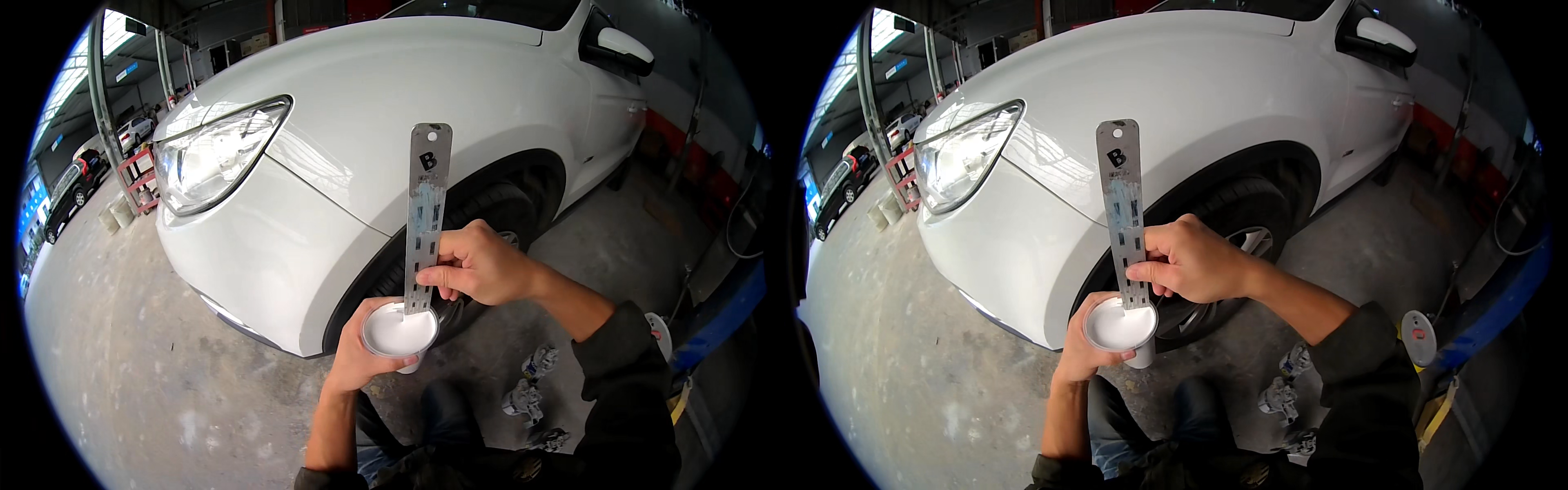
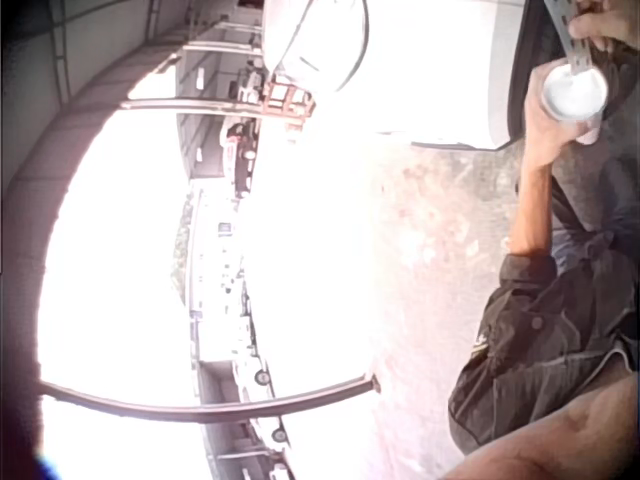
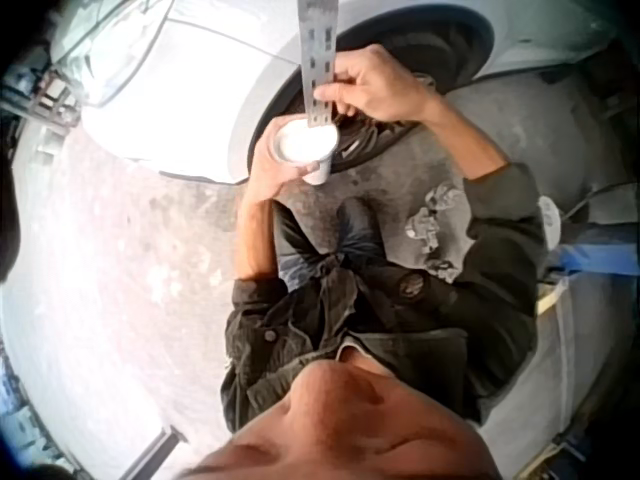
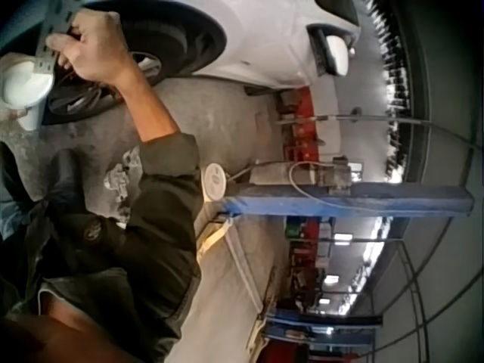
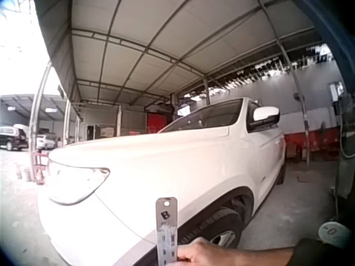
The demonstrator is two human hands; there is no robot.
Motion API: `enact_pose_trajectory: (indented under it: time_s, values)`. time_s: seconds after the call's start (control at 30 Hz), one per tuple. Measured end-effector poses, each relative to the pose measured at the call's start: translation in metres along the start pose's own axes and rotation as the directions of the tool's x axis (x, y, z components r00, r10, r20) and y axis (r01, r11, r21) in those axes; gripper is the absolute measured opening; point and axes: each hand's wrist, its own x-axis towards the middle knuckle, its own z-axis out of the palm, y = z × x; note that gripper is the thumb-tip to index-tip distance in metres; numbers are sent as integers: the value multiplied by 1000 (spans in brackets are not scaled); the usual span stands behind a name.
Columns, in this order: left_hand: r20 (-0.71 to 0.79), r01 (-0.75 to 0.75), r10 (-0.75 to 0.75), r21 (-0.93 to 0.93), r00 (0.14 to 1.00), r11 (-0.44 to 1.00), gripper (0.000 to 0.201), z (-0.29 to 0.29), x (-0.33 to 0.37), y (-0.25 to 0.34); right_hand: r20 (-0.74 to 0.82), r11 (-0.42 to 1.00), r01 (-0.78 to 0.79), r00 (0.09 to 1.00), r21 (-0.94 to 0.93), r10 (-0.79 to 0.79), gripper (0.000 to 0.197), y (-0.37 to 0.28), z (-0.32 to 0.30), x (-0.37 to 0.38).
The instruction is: The person holds a small container of white paint and uses a metal ruler to apply the paint to the front fender of a white car. The person repeatedly dips the ruler into the paint and drags it across the car's surface. The person also briefly walks to a nearby area to pick up a spray can before returning to the car to continue the painting process.
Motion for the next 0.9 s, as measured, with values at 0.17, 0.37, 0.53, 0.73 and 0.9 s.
enact_pose_trajectory:
  time_s: [0.17,0.37,0.53,0.73,0.9]
  values:
    - [-285,-22,22,3,958,1000,74,25,5,-6,-179,995,-102,979,-11,99,12,4,10,-6]
    - [-414,35,38,166,910,985,75,48,8,-12,-338,992,-87,935,86,111,15,9,32,-15]
    - [-352,19,40,162,935,987,75,49,2,-22,-483,993,82,875,89,-28,16,-6,4,-5]
    - [-331,-21,40,62,943,998,77,44,9,-30,-349,993,58,933,-101,-90,15,31,33,-22]
    - [-304,-47,57,41,951,998,78,39,13,-24,-498,993,45,862,-108,-93,16,34,13,-14]
